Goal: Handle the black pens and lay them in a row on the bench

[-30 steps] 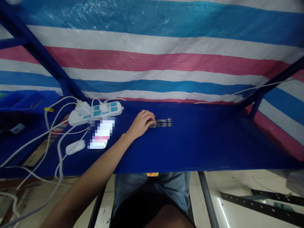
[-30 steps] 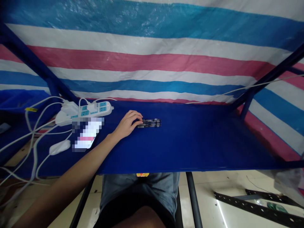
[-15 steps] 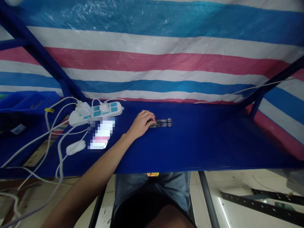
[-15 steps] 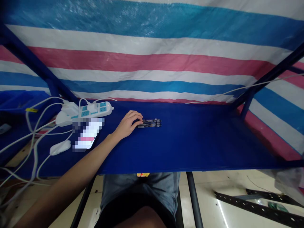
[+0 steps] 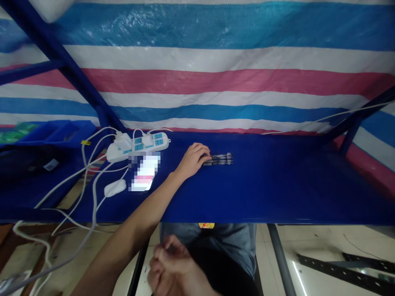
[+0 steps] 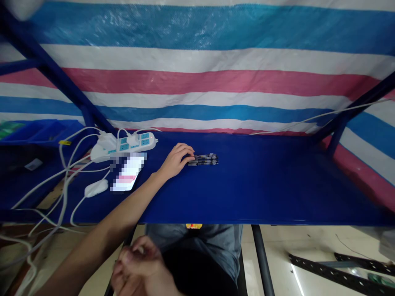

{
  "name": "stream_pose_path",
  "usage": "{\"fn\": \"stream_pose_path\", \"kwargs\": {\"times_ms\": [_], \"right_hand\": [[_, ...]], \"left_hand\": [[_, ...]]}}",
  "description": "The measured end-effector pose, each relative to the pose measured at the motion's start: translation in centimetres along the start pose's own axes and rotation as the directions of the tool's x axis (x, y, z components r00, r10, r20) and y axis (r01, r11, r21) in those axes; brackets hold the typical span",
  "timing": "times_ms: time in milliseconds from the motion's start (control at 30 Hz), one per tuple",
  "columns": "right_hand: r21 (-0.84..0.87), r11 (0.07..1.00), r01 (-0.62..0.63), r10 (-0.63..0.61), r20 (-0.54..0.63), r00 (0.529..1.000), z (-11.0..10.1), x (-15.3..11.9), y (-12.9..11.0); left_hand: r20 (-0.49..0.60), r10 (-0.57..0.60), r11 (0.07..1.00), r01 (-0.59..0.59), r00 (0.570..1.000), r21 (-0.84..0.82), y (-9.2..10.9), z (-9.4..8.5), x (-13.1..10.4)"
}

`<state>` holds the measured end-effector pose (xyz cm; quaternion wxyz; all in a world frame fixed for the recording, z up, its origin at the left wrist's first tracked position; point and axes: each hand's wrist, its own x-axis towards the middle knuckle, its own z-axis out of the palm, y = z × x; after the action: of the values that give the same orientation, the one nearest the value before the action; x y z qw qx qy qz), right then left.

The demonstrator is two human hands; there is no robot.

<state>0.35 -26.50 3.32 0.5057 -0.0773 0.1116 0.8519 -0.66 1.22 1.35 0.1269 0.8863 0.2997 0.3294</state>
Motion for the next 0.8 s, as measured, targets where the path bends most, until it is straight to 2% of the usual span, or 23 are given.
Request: {"fn": "stream_pose_path", "kwargs": {"times_ms": [33,100,233,400,567,700,800], "right_hand": [[0.017,1.000,0.014,-0.013,-0.091,0.996,0.1,0.1,-1.0],[-0.001,0.999,0.048,-0.048,-0.159,0.986,0.3,-0.1,-2.7],[-0.052,0.993,0.108,-0.113,-0.121,0.986,0.7,-0.7,-4.2],[-0.087,0.982,0.165,-0.174,-0.095,0.980,0.3,-1.1,-4.5],[-0.114,0.978,0.172,-0.179,-0.051,0.983,0.2,-1.3,-4.6],[-0.103,0.981,0.167,-0.167,0.004,0.986,1.6,-1.5,-5.1],[-0.124,0.968,0.217,-0.210,0.068,0.975,3.2,-3.3,-5.7]], "left_hand": [[0.000,0.000,1.000,0.000,1.000,0.000,0.0,0.0,0.0],[-0.001,0.000,1.000,0.000,1.000,0.003,0.0,0.1,0.0],[0.005,-0.004,1.000,0.004,1.000,0.006,0.0,0.1,-0.1],[0.020,-0.015,1.000,0.015,1.000,0.009,0.0,0.1,-0.1],[0.017,-0.009,1.000,0.009,1.000,0.004,-0.1,0.2,-0.1],[0.014,-0.005,1.000,0.005,1.000,0.002,0.0,0.2,-0.1],[0.012,0.001,1.000,-0.001,1.000,0.001,-0.1,0.2,-0.1]]}}
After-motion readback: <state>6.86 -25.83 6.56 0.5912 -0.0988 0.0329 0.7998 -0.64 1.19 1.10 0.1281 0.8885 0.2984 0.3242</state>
